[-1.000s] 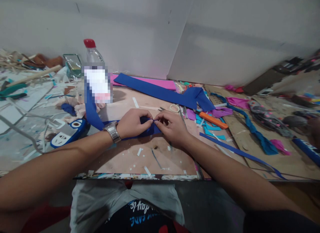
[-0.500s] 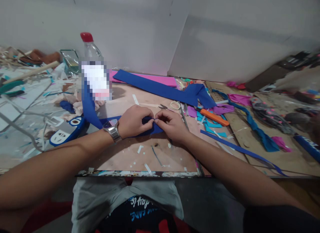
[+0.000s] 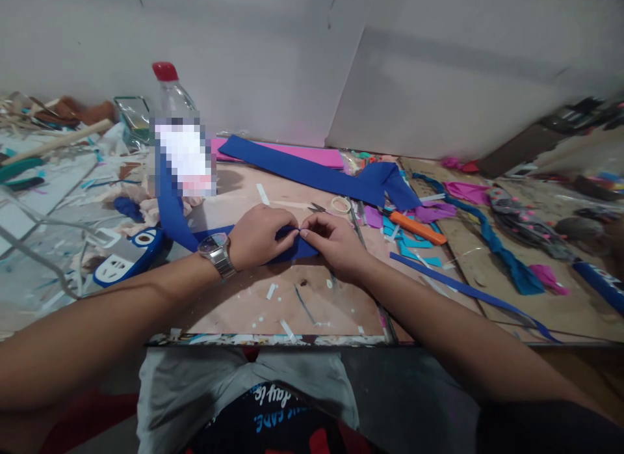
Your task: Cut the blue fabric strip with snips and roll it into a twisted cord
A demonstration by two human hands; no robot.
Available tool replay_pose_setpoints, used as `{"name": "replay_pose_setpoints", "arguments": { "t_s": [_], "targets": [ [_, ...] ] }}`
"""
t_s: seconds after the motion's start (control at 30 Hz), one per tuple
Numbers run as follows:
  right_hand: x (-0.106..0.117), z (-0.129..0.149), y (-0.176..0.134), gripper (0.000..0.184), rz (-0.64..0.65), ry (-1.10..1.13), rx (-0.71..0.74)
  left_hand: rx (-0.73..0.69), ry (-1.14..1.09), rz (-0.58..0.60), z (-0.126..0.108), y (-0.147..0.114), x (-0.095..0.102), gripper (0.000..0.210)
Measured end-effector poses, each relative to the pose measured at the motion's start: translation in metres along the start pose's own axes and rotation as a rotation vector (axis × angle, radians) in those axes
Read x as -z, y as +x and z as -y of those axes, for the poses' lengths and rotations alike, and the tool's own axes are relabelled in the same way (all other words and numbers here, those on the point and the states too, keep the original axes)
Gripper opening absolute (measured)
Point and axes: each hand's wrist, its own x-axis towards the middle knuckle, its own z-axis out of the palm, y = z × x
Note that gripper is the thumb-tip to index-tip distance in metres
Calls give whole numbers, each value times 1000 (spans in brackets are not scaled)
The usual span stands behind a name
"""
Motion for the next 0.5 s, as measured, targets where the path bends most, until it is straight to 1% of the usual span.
{"name": "replay_pose_setpoints", "arguments": {
  "t_s": [0.13, 0.27, 0.4, 0.5],
  "targets": [
    [1, 1, 1, 18, -15, 64, -44, 29, -104, -10, 1, -1, 3, 24],
    [1, -1, 2, 16, -7, 11, 4, 94, -194, 5, 1, -1, 6, 24],
    [2, -3, 2, 15, 6, -62, 49, 117, -216, 23, 1, 0, 7, 23],
    [2, -5, 2, 16, 8, -73, 66, 134, -239, 26, 2, 1, 7, 24]
  ]
}}
